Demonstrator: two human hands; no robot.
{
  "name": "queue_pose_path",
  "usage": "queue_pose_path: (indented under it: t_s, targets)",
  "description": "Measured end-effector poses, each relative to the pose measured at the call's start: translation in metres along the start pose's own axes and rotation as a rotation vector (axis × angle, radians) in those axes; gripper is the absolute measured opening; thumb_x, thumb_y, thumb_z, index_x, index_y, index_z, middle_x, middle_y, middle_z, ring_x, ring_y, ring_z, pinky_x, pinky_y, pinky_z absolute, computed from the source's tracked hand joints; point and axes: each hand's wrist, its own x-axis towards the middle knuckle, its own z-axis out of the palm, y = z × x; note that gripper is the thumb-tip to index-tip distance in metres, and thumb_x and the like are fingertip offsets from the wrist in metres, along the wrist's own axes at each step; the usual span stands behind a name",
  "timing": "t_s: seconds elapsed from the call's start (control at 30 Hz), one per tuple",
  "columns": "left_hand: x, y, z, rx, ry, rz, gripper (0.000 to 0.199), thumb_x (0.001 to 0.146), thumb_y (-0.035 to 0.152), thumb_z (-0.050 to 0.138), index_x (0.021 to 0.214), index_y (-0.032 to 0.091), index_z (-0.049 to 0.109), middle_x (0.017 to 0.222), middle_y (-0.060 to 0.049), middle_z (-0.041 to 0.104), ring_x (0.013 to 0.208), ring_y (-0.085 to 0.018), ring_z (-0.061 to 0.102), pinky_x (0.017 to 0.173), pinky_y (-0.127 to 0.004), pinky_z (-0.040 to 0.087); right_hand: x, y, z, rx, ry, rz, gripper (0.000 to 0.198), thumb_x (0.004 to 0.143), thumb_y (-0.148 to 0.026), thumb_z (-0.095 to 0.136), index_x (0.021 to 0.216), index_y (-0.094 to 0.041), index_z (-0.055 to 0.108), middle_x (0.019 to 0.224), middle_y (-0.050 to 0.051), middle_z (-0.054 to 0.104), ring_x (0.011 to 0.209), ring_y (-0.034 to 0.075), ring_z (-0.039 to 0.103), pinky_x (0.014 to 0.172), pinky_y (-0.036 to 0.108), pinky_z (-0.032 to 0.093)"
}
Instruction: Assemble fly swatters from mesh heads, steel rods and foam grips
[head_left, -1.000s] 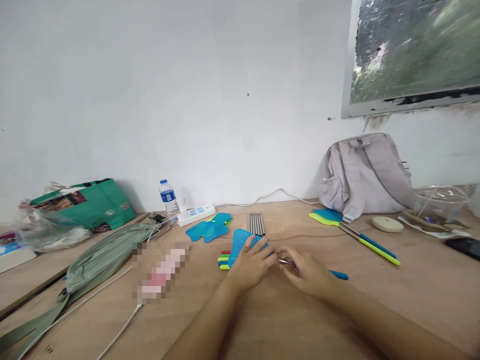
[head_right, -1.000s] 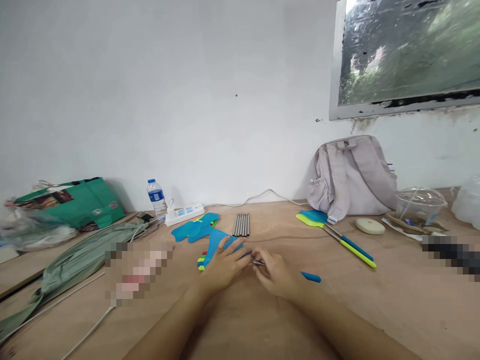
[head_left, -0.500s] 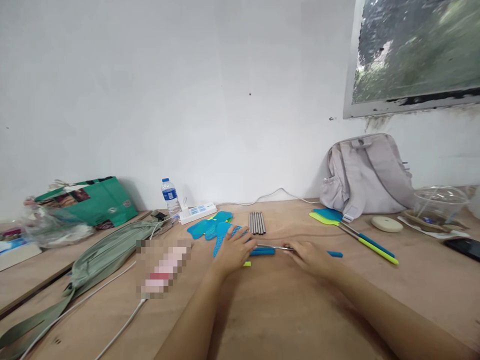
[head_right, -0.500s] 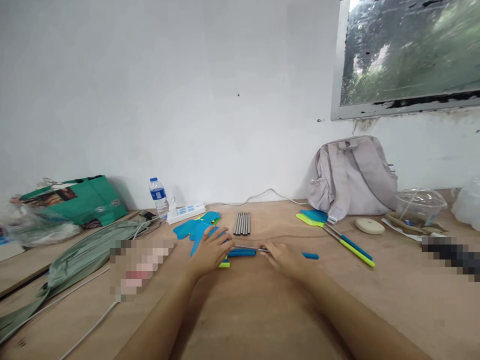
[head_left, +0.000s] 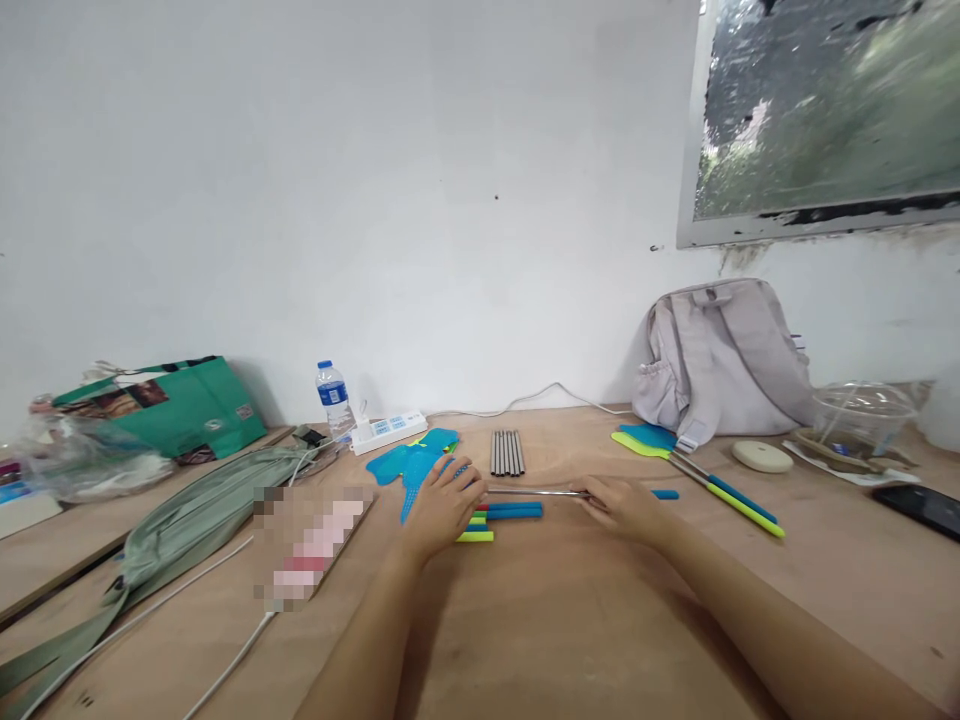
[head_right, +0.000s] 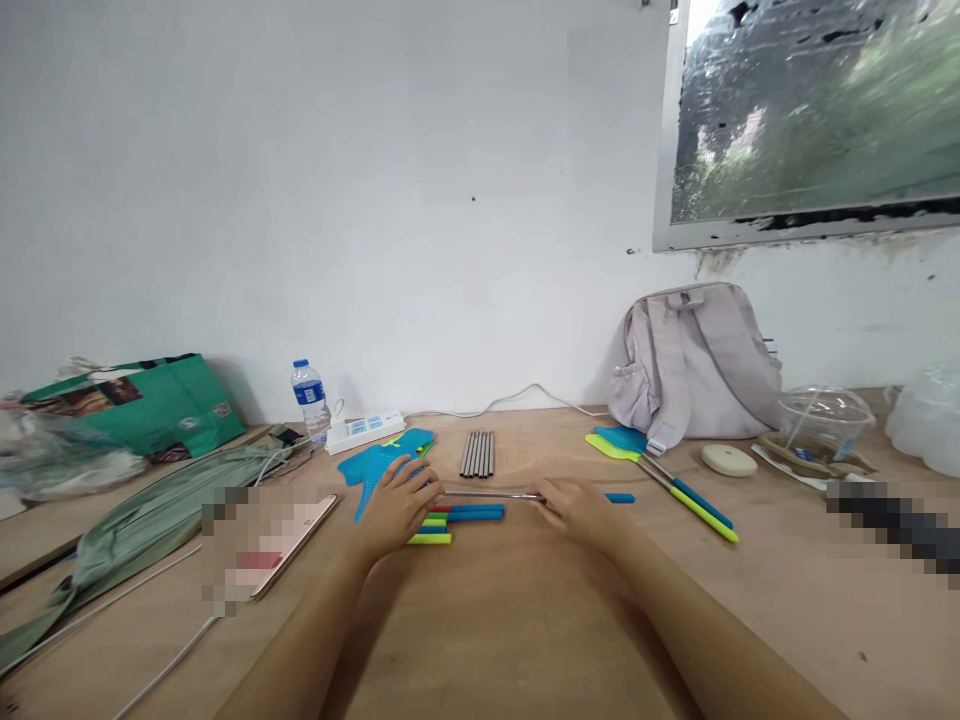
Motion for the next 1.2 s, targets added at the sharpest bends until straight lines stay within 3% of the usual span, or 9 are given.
queue_pose_path:
  t_s: [0.13,0.27,0.43,0.53,0.83,1.0,1.2]
  targets:
    - [-0.006,-0.012,-0.008,-0.019,0.090,-0.093,0.020,0.083,0.020,0.040,0.090,0.024,0.058,0.101,0.000,0.062,0.118,-0.021,0.039,0.104,-0.043,0.018,0.000,-0.010,-0.004,-0.043,-0.002,0.053,0.028,0.087,-0.035,0.035,0.096,-0.022,0.057,0.089,0.005,0.065,0.083,0.019,0.059,0.069,0.030,0.043]
    - [0.004,0.005,-0.010,-0.006,0.233,-0.185,0.030,0.080,0.022,0.046,0.108,0.023,0.054,0.114,-0.003,0.057,0.121,-0.025,0.035,0.103,-0.046,0.018,0.004,-0.033,-0.003,-0.095,0.031,0.134,0.030,0.088,-0.034,0.032,0.092,-0.020,0.058,0.084,0.007,0.065,0.078,0.020,0.060,0.064,0.030,0.042]
    - [0.018,0.048,0.006,-0.057,0.164,-0.055,0.023,0.084,0.021,0.041,0.101,0.021,0.056,0.091,-0.004,0.063,0.092,-0.018,0.054,0.091,-0.036,0.034,0.005,-0.056,0.001,-0.015,0.074,0.170,0.031,0.088,-0.036,0.030,0.096,-0.020,0.055,0.087,0.007,0.065,0.074,0.020,0.060,0.060,0.029,0.041]
    - [0.017,0.055,0.013,0.009,0.195,-0.050,0.020,0.086,0.023,0.039,0.097,0.019,0.056,0.086,-0.004,0.063,0.083,-0.017,0.055,0.081,-0.032,0.035,0.003,-0.057,-0.001,0.024,0.057,0.123,0.029,0.087,-0.036,0.032,0.097,-0.020,0.054,0.085,0.006,0.065,0.074,0.018,0.059,0.061,0.027,0.041]
    - [0.014,0.033,0.000,0.228,0.217,0.126,0.016,0.085,0.018,0.039,0.088,0.019,0.055,0.073,-0.003,0.058,0.066,-0.016,0.050,0.065,-0.030,0.031,0.004,-0.040,0.007,-0.083,0.056,0.074,0.020,0.082,-0.029,0.037,0.081,-0.019,0.054,0.072,0.005,0.061,0.066,0.015,0.055,0.057,0.025,0.035]
    - [0.010,0.017,-0.011,0.261,0.158,0.018,0.017,0.085,0.021,0.038,0.077,0.020,0.053,0.067,-0.002,0.055,0.062,-0.017,0.047,0.058,-0.030,0.028,-0.002,-0.007,-0.003,-0.291,0.113,0.065,0.016,0.078,-0.023,0.040,0.072,-0.020,0.054,0.063,0.004,0.057,0.061,0.015,0.051,0.055,0.025,0.029]
    - [0.005,0.002,-0.013,0.319,0.186,0.020,0.016,0.084,0.022,0.041,0.074,0.020,0.053,0.065,-0.001,0.054,0.060,-0.016,0.046,0.057,-0.030,0.026,-0.006,0.020,-0.011,-0.428,0.178,-0.029,0.015,0.076,-0.021,0.042,0.065,-0.019,0.052,0.058,0.003,0.056,0.056,0.013,0.049,0.052,0.026,0.023]
